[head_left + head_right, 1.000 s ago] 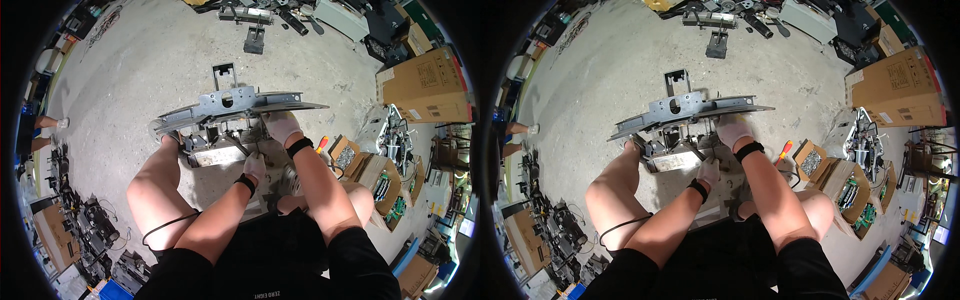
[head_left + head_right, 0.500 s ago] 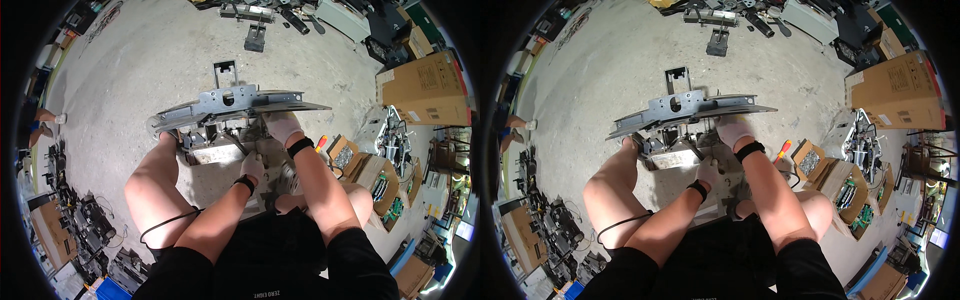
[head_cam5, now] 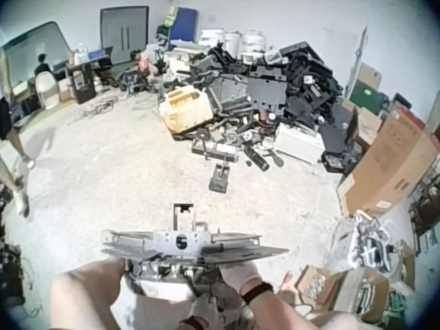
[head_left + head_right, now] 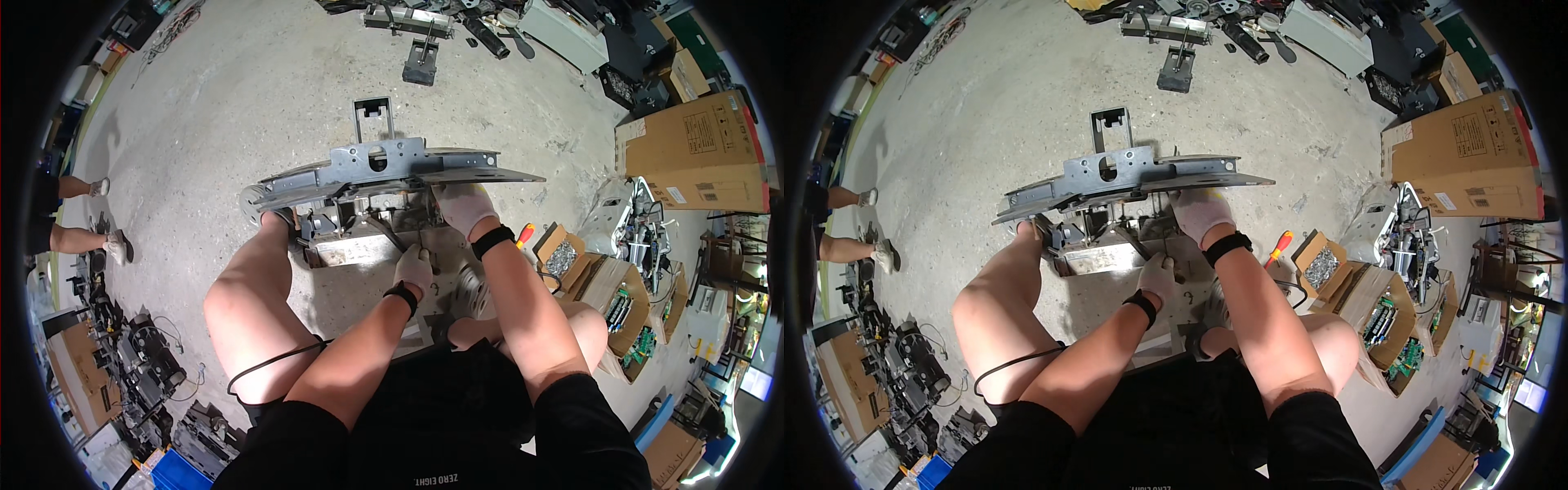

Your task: Disassembling a metal component from an electronic device using a screwdriver.

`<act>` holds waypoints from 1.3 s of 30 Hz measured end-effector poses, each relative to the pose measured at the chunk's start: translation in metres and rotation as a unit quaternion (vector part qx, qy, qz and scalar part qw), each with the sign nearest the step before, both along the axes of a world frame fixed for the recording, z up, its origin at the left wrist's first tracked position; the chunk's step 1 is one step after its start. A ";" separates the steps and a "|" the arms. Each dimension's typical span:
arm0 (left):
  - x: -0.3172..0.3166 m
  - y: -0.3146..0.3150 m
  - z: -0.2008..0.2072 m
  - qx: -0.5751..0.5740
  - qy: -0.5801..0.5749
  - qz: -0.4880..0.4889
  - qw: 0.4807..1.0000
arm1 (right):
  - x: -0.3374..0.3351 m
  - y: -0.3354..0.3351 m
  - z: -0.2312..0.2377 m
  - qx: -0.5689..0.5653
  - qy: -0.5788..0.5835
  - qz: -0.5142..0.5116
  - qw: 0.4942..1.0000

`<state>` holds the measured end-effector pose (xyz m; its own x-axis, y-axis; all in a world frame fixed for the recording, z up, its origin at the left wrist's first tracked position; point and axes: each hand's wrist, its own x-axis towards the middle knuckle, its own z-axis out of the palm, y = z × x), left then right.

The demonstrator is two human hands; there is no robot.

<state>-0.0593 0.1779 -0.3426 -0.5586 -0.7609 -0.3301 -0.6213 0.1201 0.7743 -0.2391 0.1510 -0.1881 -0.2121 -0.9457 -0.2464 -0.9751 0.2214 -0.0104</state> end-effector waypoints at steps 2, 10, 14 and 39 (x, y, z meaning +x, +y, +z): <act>0.004 0.001 0.005 0.034 0.001 0.016 0.999 | 0.001 -0.001 0.002 0.009 0.002 0.008 1.000; 0.004 0.000 0.046 0.146 -0.061 0.024 0.987 | -0.002 0.002 -0.011 -0.007 -0.025 -0.027 0.999; 0.001 0.003 0.050 0.077 -0.065 0.040 0.994 | -0.002 0.002 -0.006 -0.019 -0.008 0.013 1.000; 0.002 -0.002 0.044 0.070 0.001 0.029 0.997 | 0.000 0.001 0.005 -0.018 -0.011 -0.007 1.000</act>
